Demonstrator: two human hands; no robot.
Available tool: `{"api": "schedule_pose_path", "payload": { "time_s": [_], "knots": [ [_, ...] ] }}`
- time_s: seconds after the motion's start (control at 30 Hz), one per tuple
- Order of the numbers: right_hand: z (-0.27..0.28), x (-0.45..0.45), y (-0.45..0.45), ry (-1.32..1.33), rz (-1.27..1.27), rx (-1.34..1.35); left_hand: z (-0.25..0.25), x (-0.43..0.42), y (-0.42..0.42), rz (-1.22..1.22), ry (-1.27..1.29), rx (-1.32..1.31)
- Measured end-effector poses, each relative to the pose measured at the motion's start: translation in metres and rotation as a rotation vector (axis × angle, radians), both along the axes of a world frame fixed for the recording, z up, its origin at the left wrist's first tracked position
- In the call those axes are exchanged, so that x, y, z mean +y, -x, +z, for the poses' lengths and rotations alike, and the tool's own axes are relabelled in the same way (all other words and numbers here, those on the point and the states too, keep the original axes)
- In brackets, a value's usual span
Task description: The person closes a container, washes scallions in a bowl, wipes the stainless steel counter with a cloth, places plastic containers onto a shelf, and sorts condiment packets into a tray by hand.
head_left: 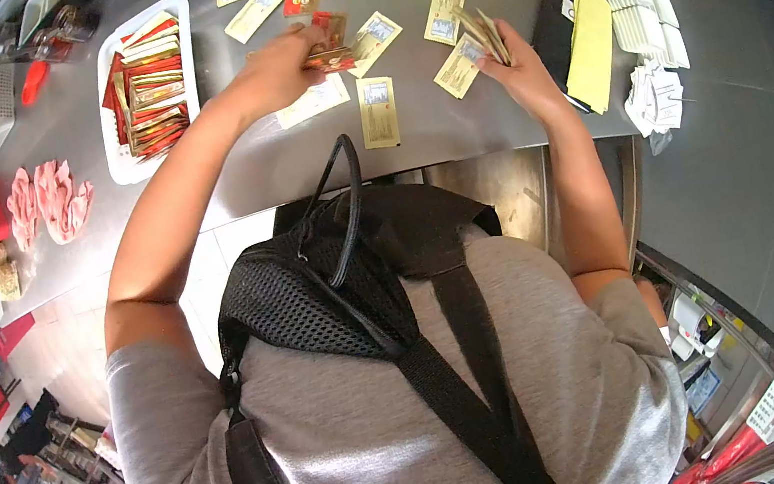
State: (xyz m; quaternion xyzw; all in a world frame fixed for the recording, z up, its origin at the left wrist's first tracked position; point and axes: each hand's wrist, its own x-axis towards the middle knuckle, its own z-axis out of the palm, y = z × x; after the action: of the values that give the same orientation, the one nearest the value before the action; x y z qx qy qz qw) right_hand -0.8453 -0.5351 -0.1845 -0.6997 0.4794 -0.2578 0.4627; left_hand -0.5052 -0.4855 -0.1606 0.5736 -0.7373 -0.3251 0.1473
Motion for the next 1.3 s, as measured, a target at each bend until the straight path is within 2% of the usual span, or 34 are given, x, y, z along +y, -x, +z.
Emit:
{"api": "schedule_pose_path", "payload": {
  "time_s": [0.1,0.13,0.23,0.3,0.4,0.5,0.6,0.7,0.73,0.83,0.87,0.93,1.03,1.07,1.13,1.2,1.23,1.27,1.3],
  "knots": [
    [0.017,-0.003,-0.002,-0.049,0.064,0.026,0.025,0.017,-0.008,-0.101,-0.130,0.002],
    [0.022,-0.005,-0.002,-0.031,0.100,0.045,0.015,0.022,-0.010,-0.071,-0.228,-0.059],
    [0.026,-0.009,-0.001,-0.045,0.130,0.031,-0.007,0.046,-0.004,0.069,-0.035,-0.090],
    [0.020,-0.010,0.002,-0.152,0.050,-0.076,-0.021,0.051,-0.001,0.162,-0.072,-0.106],
    [0.024,-0.022,0.008,-0.447,0.150,-0.290,-0.025,0.054,-0.004,0.221,0.024,-0.122],
    [0.025,-0.014,-0.008,-0.603,-0.011,-0.842,-0.024,0.058,-0.002,0.157,0.117,-0.301],
    [0.003,-0.031,0.006,-0.604,0.106,-0.668,-0.018,0.055,-0.002,0.177,-0.155,-0.128],
    [0.015,-0.019,-0.002,0.204,0.289,0.137,-0.005,0.046,0.006,-0.123,0.015,0.091],
    [0.014,-0.020,-0.002,0.295,0.413,0.241,0.004,0.040,0.017,-0.283,0.169,0.054],
    [0.013,-0.024,-0.001,0.487,0.641,0.626,0.007,0.027,0.050,-0.520,0.063,-0.146],
    [0.014,-0.026,-0.002,0.481,0.651,0.662,0.011,0.022,0.062,-0.570,-0.023,-0.327],
    [0.016,-0.031,-0.006,0.468,0.674,0.733,0.002,0.014,0.057,-0.558,0.084,-0.306],
    [0.008,-0.033,-0.003,0.506,0.655,0.651,-0.005,0.011,0.051,-0.597,0.147,-0.232],
    [0.007,-0.033,-0.003,0.431,0.553,0.625,-0.005,0.008,0.050,-0.619,0.157,-0.202],
    [0.008,-0.030,-0.004,0.283,0.355,0.571,-0.005,0.007,0.051,-0.428,0.118,-0.146],
    [0.006,-0.041,-0.008,0.325,0.220,0.447,0.000,0.003,0.055,-0.201,0.175,-0.181],
    [0.007,-0.045,-0.014,0.343,0.155,0.382,0.003,-0.002,0.059,-0.099,0.116,-0.182],
    [0.013,-0.053,-0.018,0.296,0.191,0.506,0.005,-0.010,0.062,0.005,0.058,-0.184],
    [0.011,-0.061,-0.021,0.367,0.284,0.537,0.005,-0.018,0.063,0.110,0.002,-0.186]
  ]
}}
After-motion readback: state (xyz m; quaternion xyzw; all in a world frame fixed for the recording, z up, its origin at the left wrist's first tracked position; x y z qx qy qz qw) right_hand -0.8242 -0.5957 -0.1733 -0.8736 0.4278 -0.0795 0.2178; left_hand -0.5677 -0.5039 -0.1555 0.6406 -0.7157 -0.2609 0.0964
